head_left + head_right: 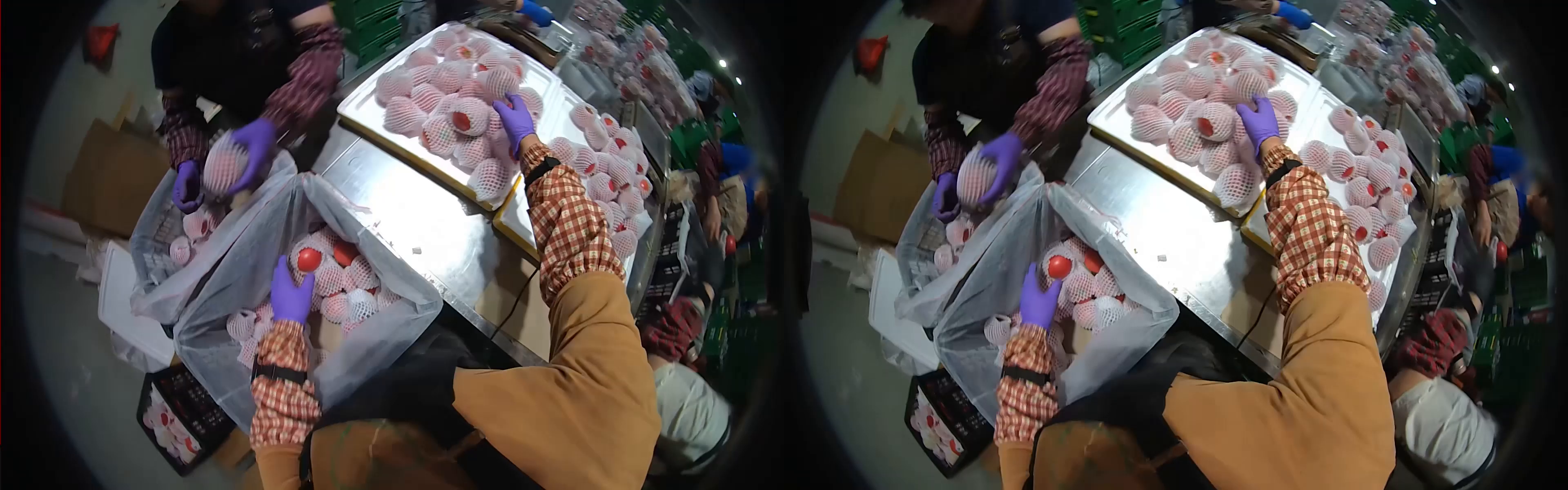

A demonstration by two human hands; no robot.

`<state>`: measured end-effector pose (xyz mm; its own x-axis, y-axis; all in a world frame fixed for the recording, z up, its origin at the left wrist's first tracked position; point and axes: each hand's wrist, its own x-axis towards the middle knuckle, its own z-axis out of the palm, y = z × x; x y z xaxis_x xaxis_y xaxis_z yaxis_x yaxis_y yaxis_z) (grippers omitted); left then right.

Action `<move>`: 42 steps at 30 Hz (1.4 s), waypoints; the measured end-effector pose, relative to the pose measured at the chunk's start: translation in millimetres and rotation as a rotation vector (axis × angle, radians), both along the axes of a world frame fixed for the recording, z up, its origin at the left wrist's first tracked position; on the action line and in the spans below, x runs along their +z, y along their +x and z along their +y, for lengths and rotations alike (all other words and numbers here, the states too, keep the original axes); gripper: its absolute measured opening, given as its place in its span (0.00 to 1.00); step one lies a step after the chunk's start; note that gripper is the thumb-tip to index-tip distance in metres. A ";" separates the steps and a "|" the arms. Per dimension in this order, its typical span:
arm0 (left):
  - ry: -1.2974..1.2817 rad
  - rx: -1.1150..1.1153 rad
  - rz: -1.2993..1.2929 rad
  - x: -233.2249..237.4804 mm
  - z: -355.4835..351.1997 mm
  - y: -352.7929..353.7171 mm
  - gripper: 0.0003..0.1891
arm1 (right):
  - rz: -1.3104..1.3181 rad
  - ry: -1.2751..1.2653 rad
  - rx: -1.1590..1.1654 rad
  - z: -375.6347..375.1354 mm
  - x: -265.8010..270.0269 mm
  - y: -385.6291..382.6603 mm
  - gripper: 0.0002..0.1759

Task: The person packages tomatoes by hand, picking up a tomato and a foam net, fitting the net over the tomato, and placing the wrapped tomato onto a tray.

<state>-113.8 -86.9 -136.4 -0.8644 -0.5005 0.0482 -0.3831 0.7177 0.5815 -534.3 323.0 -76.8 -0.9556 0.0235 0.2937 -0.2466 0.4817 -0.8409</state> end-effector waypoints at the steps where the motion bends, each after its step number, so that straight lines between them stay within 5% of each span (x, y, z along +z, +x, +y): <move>1: -0.003 0.058 -0.009 -13.6 -2.0 -7.3 0.38 | -0.167 -0.205 0.056 -6.0 -8.0 -0.5 0.33; 2: 0.089 0.070 -0.028 -7.7 3.0 -15.0 0.38 | -0.233 -0.037 0.083 -6.4 4.8 5.7 0.27; 3: 0.176 0.094 -0.054 -1.7 10.4 -22.9 0.38 | -0.005 0.044 0.100 0.9 -18.7 -11.4 0.22; 6: 0.142 0.203 -0.088 -26.9 10.7 -31.7 0.42 | 0.134 -0.212 0.351 -39.7 37.4 66.9 0.20; 8: 0.072 0.233 -0.165 -15.3 15.3 -37.0 0.49 | -0.126 -0.395 0.518 -66.5 79.8 146.5 0.21; 11: -0.080 0.312 -0.268 -18.9 20.2 -50.6 0.47 | -0.371 -0.326 0.658 -95.9 98.5 245.8 0.22; 13: -0.065 0.318 -0.251 -26.8 15.1 -53.5 0.47 | -0.336 -0.104 0.929 -104.0 93.9 291.2 0.24; 15: -0.056 0.314 -0.232 -28.2 12.3 -51.3 0.47 | -0.404 -0.165 1.057 -115.3 80.9 328.7 0.25; 21: 0.215 0.177 0.033 23.8 19.8 -18.1 0.41 | -0.581 -0.450 0.919 -138.7 58.6 365.1 0.28; 24: 0.312 0.085 0.076 93.0 43.4 16.0 0.41 | -0.579 -0.401 0.891 -157.8 59.3 366.1 0.34; 27: 0.357 -0.039 0.174 112.1 53.9 49.5 0.42 | -0.577 -0.365 0.874 -183.8 54.8 378.2 0.40; 33: 0.355 -0.021 0.290 133.7 66.5 106.7 0.46 | -0.686 -0.589 1.037 -210.2 63.7 402.2 0.24; 37: 0.396 -0.016 0.374 135.9 71.7 120.3 0.52 | -0.342 -0.419 1.098 -219.4 61.8 405.0 0.19; 39: 1.040 -0.036 0.472 143.4 68.6 127.4 0.47 | -0.329 -0.273 1.087 -217.1 63.9 402.3 0.19; 40: 1.036 -0.037 0.476 144.2 68.4 131.8 0.47 | -0.315 -0.133 1.067 -214.0 65.2 398.4 0.19; 41: 1.304 -0.071 0.599 143.8 67.9 137.6 0.44 | -0.307 -0.136 1.069 -207.8 62.8 392.5 0.19; 42: 1.572 -0.107 0.722 143.9 66.0 141.1 0.41 | -0.529 -0.160 1.102 -198.9 57.8 385.5 0.20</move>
<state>27.3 -21.0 7.5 -0.9197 -0.3914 -0.0292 0.2556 -0.6538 0.7121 -148.7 124.1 -19.0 -0.4880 -0.8702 -0.0670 -0.0671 0.1140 -0.9912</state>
